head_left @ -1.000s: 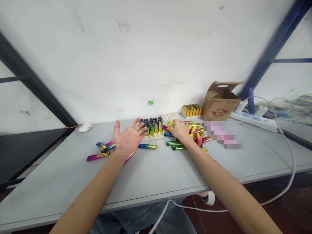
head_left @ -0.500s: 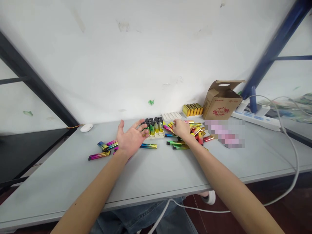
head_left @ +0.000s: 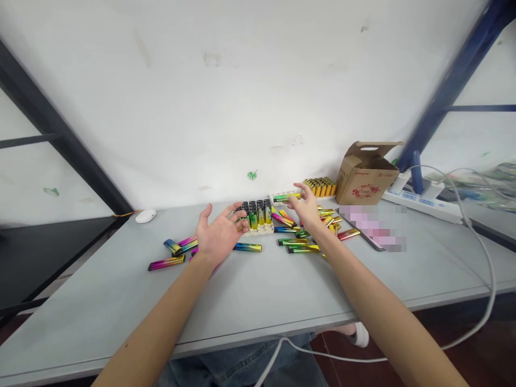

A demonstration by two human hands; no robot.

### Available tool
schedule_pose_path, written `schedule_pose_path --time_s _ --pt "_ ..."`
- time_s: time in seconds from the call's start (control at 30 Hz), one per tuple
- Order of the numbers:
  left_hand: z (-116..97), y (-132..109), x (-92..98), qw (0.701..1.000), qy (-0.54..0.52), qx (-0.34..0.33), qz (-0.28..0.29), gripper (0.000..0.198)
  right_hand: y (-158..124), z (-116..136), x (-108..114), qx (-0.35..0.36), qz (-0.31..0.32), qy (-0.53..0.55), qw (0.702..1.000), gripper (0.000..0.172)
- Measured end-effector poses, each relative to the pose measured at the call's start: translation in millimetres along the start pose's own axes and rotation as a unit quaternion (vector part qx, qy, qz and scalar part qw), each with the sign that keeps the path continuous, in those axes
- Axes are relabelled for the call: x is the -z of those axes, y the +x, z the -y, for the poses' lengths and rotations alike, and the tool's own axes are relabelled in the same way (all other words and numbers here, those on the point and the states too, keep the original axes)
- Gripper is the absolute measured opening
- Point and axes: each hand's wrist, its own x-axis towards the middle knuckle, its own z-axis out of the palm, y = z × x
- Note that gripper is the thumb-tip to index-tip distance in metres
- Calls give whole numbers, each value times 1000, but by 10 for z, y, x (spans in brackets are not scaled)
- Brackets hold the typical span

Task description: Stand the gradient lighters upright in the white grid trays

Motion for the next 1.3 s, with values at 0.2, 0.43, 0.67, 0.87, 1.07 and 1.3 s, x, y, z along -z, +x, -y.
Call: schedule_pose_path --time_s 0.2,0.43,0.67,0.87,1.07,1.3 --pt "1 -15 -30 1000 11 12 6 55 -72 85 -90 -171 52 321 930 23" --pt "-2 -9 -2 1000 12 13 13 54 -190 131 -169 -238 112 383 885 16" --pt "0 -9 8 999 29 5 16 50 -294 142 -235 -232 107 396 882 19" --pt "-9 1 20 1000 28 0 12 46 -318 197 -220 -293 153 428 841 26" --pt "-49 0 32 1000 20 -23 10 45 -357 224 -207 -312 208 482 792 17" --pt "-42 6 29 999 39 -23 11 36 -375 153 -239 -257 241 436 828 19"
